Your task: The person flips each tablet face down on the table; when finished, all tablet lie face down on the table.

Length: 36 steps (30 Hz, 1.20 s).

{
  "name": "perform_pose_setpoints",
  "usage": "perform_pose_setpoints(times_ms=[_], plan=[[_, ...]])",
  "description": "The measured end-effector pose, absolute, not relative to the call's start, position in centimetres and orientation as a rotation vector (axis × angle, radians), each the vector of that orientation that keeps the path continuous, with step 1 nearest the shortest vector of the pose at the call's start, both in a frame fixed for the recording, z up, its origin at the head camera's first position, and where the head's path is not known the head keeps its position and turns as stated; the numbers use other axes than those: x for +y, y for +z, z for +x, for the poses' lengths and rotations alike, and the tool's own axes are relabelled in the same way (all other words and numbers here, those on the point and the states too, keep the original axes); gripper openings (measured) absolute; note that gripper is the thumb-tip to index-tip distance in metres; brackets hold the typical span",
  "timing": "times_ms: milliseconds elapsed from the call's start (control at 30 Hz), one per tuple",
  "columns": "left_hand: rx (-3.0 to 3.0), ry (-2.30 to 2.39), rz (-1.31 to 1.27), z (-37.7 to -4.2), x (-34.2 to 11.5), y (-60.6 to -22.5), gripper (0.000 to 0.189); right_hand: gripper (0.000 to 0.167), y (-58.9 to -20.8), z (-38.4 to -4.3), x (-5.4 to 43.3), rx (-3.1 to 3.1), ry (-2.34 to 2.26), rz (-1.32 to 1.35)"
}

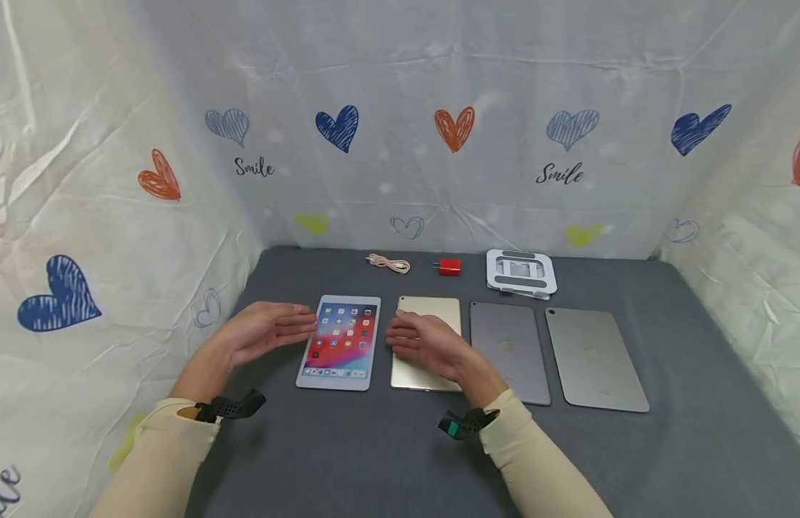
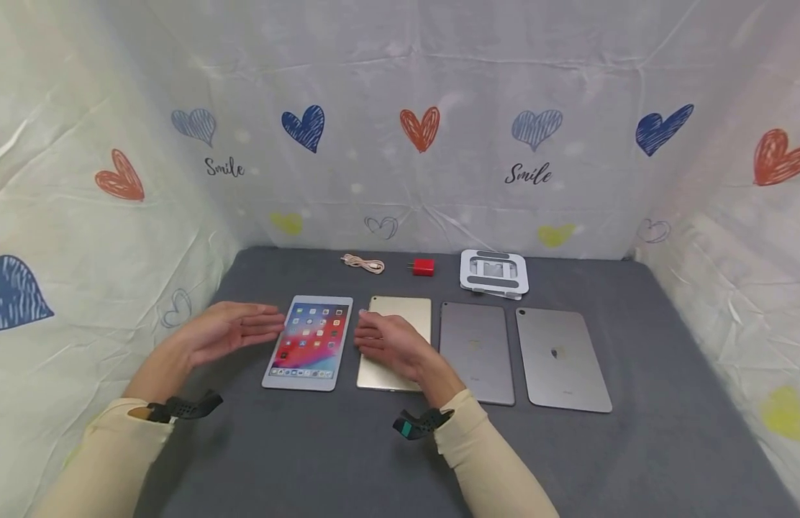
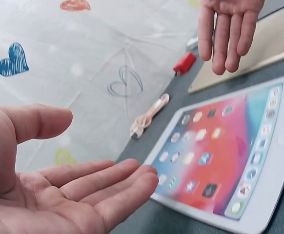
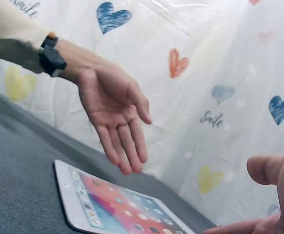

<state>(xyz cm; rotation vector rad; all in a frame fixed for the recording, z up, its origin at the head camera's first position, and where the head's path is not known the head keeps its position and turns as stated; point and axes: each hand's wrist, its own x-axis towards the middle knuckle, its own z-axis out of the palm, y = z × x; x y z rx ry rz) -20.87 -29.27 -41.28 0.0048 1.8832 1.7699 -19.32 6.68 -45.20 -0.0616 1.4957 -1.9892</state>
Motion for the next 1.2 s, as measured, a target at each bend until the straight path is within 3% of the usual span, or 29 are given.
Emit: perform_pose_setpoints(times_ms=[533, 1200], plan=[[1.933, 1.726, -0.168, -21.5, -29.8, -44.3, 0.06, 0.071, -46.2, -19.7, 4.3, 1.522, -1.996, 0.022], [2.028, 1.674, -0.174, -21.3, -28.3, -44.5, 0.055, 0.07, -46.2, -19.9, 4.3, 1.407, -2.066, 0.127]])
